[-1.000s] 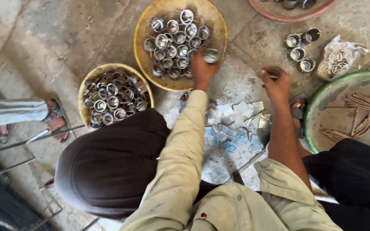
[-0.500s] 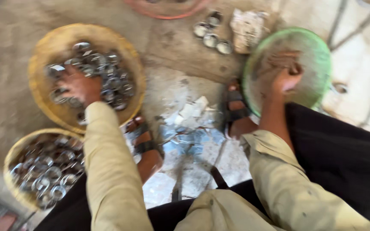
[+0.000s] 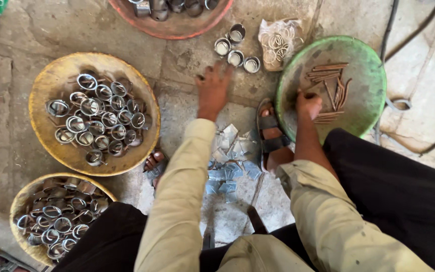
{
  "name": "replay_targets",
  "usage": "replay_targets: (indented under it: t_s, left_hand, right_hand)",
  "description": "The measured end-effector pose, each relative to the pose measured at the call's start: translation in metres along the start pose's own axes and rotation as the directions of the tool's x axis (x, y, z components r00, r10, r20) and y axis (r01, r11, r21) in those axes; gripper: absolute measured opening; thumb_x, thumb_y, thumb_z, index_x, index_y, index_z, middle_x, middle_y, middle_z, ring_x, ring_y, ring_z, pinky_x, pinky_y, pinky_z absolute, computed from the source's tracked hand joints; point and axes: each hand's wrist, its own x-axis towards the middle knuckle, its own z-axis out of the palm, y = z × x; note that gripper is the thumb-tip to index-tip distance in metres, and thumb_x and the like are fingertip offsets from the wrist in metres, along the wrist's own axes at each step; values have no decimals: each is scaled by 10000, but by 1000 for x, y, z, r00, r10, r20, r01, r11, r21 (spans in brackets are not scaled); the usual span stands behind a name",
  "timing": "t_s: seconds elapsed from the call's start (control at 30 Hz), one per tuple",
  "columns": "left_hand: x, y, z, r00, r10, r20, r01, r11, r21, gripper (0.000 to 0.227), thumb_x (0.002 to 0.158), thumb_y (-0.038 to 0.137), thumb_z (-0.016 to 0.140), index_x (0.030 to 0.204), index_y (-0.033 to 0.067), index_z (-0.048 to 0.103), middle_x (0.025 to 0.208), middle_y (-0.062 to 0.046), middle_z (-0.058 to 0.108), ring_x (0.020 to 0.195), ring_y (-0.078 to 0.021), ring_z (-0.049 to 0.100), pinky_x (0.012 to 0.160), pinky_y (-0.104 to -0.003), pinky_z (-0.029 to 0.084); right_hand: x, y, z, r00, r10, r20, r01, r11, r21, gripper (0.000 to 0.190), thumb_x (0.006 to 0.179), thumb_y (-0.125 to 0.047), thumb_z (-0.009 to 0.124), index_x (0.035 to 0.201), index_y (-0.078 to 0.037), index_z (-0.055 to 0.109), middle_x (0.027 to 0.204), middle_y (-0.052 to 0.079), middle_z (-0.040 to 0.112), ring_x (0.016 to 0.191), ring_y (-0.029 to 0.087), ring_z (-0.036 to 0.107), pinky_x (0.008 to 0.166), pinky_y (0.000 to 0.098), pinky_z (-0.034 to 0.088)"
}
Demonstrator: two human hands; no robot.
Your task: The person sits on the floor and repeatedly picks up small cylindrical metal parts and thin metal rods. They insert the rods into the cylinders and place the assembled units into a yellow bowl. The person handles the parts one at a time, using their hands to align and insert the components.
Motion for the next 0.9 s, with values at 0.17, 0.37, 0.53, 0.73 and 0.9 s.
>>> replay_targets:
  t_s: [0.17,0.37,0.53,0.73,0.9]
  left_hand:
    - [31,41,33,1000,20,-24,-21,999,-48,400,912,170,598,1291,288,647,1522,-115,431,1363,-374,428,998,-689,365]
    - [31,57,23,997,51,51,-42,987,-156,201,937,171,629,1086,219,757,1434,-76,491,1386,-329,403,1091,-636,367]
    - [9,33,4,966,-209,-155,70,783,-618,229,698,39,795,886,112,688,1343,-200,488,1278,-431,412,996,-584,428]
    - [-25,-44,-59,860,-467,205,33,-349,-936,259,898,-15,751,1031,98,559,1229,-121,559,1122,-260,622,932,-448,627]
    - [-68,-57,-162,756,-653,-38,-221,-200,-955,461,869,-48,758,1176,154,480,1219,-73,595,1086,-205,630,843,-394,609]
  right_hand:
    - [-21,-7,-7,996,58,-69,-10,830,558,258,902,-231,767,1023,-21,679,908,109,739,801,248,721,702,385,569]
    - [-67,-81,-35,958,-219,187,-46,525,850,178,987,-161,710,1054,1,680,774,45,677,610,100,600,518,257,457]
    - [-124,-157,-61,774,-575,265,106,531,841,181,1001,-157,721,1067,9,748,746,-24,629,607,58,520,539,237,410]
    - [-219,-213,-84,494,-830,259,322,451,832,148,986,-117,717,1019,14,777,759,-33,663,666,34,541,592,223,431]
    - [-290,-237,-128,366,-903,225,320,349,881,127,991,-93,719,1023,20,767,766,-18,647,673,34,512,592,231,412]
